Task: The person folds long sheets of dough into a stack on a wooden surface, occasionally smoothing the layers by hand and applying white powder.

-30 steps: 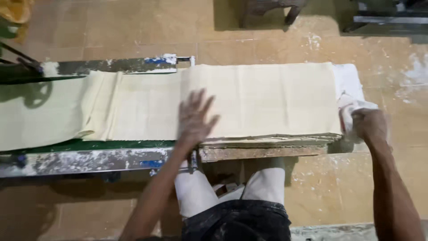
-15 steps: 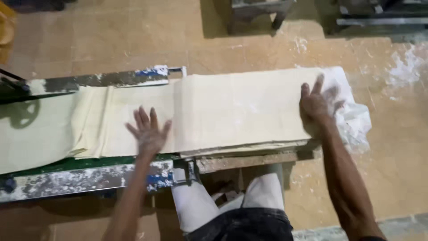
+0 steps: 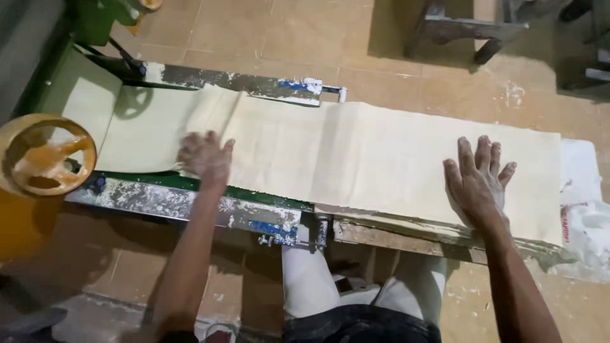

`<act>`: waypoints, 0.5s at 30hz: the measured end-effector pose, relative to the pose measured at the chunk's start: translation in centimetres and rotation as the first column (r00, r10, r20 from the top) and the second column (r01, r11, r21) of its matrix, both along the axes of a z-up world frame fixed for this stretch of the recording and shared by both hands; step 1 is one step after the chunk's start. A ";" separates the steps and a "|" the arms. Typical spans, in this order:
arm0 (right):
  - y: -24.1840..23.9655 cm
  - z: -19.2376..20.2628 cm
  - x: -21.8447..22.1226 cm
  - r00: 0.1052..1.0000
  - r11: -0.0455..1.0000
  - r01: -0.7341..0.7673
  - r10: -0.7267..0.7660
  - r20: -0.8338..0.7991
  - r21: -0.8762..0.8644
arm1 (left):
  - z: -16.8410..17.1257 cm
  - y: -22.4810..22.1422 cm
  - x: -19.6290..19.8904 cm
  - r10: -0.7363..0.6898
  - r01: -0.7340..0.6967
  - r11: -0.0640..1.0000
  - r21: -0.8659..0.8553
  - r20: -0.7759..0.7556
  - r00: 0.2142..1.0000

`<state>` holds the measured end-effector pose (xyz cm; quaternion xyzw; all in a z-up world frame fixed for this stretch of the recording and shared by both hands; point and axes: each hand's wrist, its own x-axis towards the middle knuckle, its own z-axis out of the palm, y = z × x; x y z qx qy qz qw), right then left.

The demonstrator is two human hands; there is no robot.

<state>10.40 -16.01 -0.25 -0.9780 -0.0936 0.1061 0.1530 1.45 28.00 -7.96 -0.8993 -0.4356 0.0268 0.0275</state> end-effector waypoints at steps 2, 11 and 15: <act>0.1 -1.5 0.7 0.996 0.999 0.033 -0.032 0.084 -0.020 | 1.5 -1.8 0.5 -0.270 0.266 0.963 -0.048 -0.202 0.941; 0.0 -2.0 0.2 0.983 1.000 0.017 -0.015 0.185 -0.008 | 4.0 15.3 -3.0 0.068 -0.053 0.987 -0.149 0.095 0.993; -0.4 -0.8 -0.1 0.993 1.000 -0.006 0.008 0.116 -0.013 | 2.9 14.7 -3.1 0.169 0.198 0.907 0.372 -0.751 0.638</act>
